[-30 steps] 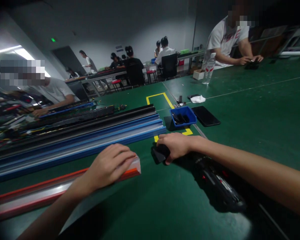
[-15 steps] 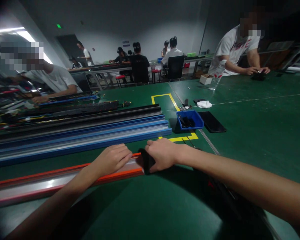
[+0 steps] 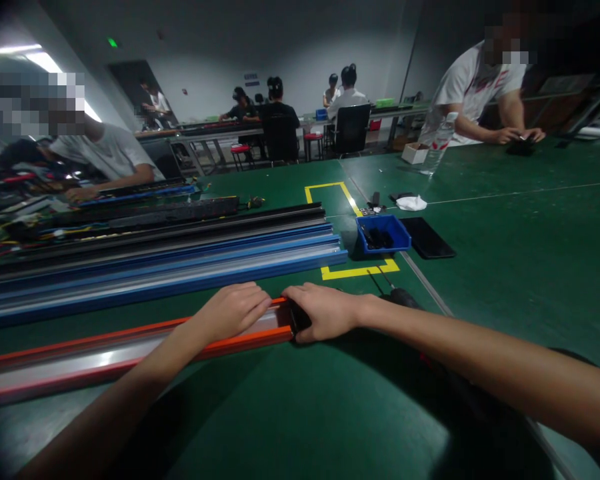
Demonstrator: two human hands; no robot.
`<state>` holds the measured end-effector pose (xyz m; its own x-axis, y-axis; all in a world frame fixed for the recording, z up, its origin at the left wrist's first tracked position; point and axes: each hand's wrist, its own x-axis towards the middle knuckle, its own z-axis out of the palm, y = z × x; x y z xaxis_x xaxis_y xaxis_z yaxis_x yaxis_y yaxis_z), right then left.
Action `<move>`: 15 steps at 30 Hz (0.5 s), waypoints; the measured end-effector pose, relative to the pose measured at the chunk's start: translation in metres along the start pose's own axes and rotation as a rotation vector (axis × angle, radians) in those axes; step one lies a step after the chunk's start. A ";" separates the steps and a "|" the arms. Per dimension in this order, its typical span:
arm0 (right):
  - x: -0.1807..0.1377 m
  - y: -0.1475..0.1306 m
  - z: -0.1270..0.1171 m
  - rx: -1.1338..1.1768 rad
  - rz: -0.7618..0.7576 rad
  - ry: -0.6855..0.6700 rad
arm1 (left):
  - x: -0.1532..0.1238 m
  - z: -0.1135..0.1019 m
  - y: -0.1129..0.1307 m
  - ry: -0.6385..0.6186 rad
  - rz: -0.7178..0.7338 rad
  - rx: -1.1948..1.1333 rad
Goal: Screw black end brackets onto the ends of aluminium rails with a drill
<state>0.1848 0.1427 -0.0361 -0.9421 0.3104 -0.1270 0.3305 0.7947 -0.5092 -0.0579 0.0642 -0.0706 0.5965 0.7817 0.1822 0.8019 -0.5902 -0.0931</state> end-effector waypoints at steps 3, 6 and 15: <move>0.001 0.001 0.005 0.055 0.017 0.011 | 0.000 0.000 0.000 -0.012 -0.006 -0.012; 0.004 0.002 0.010 0.075 0.042 0.048 | 0.000 0.001 -0.001 -0.024 -0.028 -0.021; 0.006 -0.010 0.018 0.037 0.134 0.048 | 0.001 -0.003 0.001 -0.050 -0.157 -0.161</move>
<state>0.1752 0.1278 -0.0469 -0.8857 0.4376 -0.1552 0.4496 0.7250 -0.5217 -0.0571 0.0638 -0.0673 0.4693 0.8730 0.1327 0.8713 -0.4822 0.0908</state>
